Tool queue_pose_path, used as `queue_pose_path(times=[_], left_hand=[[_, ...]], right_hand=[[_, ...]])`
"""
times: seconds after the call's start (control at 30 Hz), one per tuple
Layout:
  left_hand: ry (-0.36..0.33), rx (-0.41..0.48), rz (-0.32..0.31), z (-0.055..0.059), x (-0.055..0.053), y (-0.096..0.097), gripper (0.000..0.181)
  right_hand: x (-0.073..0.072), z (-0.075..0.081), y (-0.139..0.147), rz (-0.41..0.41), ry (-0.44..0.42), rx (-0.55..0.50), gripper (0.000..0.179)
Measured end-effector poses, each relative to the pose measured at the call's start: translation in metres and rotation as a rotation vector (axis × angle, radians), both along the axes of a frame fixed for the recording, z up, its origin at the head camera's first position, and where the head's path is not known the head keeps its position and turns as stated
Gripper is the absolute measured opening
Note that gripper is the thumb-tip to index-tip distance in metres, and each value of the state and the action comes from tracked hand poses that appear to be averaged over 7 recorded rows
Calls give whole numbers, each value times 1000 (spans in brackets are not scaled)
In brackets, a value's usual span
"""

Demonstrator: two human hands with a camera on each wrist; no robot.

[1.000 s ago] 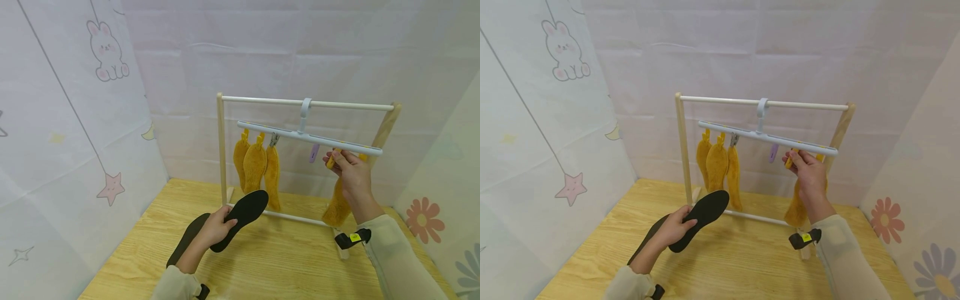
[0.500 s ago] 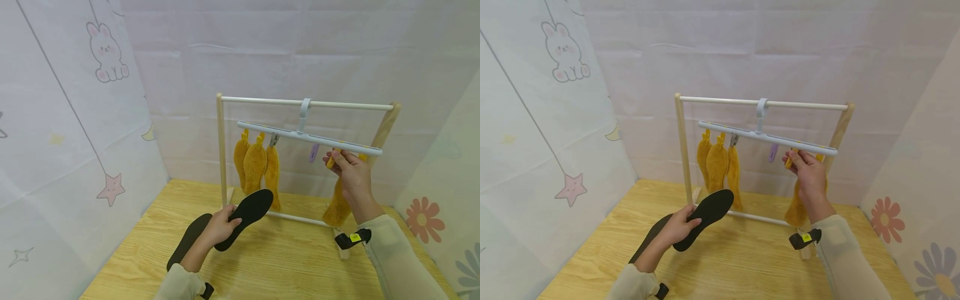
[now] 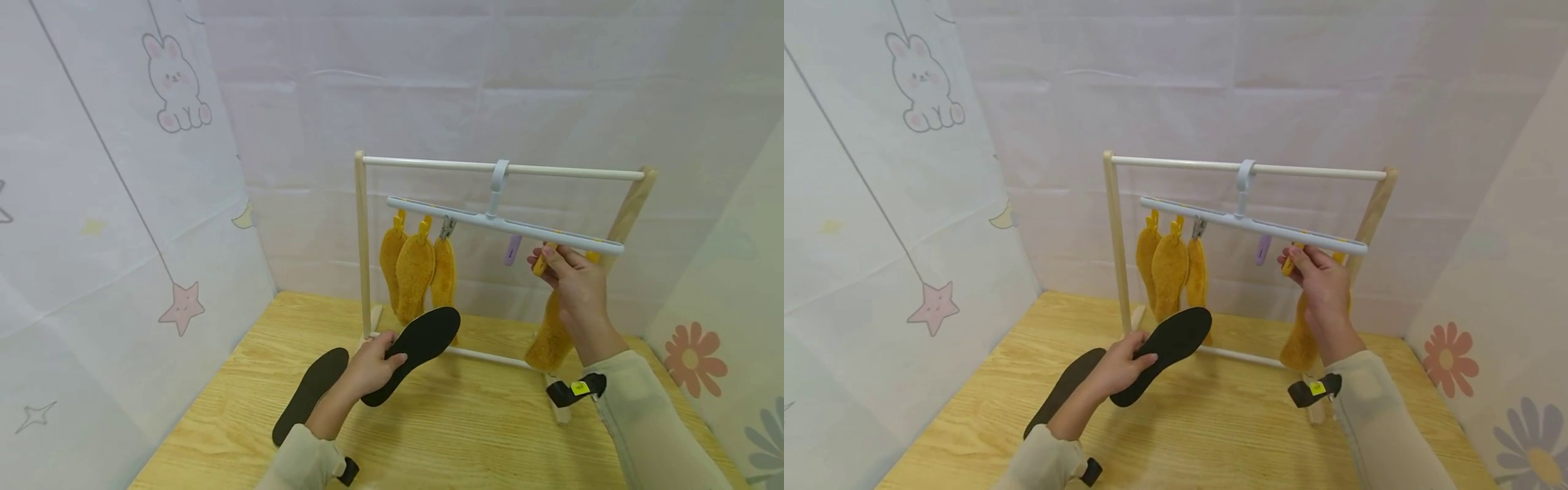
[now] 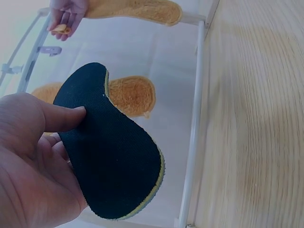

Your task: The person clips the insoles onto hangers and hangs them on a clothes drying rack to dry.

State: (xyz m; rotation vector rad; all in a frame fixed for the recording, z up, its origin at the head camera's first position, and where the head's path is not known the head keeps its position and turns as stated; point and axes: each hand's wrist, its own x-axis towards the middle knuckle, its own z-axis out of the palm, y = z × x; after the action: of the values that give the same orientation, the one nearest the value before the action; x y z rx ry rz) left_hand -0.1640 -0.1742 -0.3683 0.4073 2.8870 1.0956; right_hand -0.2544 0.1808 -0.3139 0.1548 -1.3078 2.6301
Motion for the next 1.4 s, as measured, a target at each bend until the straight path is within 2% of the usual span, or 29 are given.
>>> queue_pose_path(times=[0.2,0.53,0.87,1.23,1.4], left_hand=[[-14,-9,0,1,-1,7,22],[4,-1,-11,4,-4,20,13],[-22,6,-11,6,-7,29,11],[13,-7,-27,7,-11,39,18],[2,-4,-38,10,-13,46,13]], right_hand=[[0,0,0,-3,-5,12,18],[1,0,0,1,-12,5,17],[3,1,0,-6,-17,3,17],[3,1,-1,-2,-9,-10,16],[4,1,-1,-5,-8,-5,15]])
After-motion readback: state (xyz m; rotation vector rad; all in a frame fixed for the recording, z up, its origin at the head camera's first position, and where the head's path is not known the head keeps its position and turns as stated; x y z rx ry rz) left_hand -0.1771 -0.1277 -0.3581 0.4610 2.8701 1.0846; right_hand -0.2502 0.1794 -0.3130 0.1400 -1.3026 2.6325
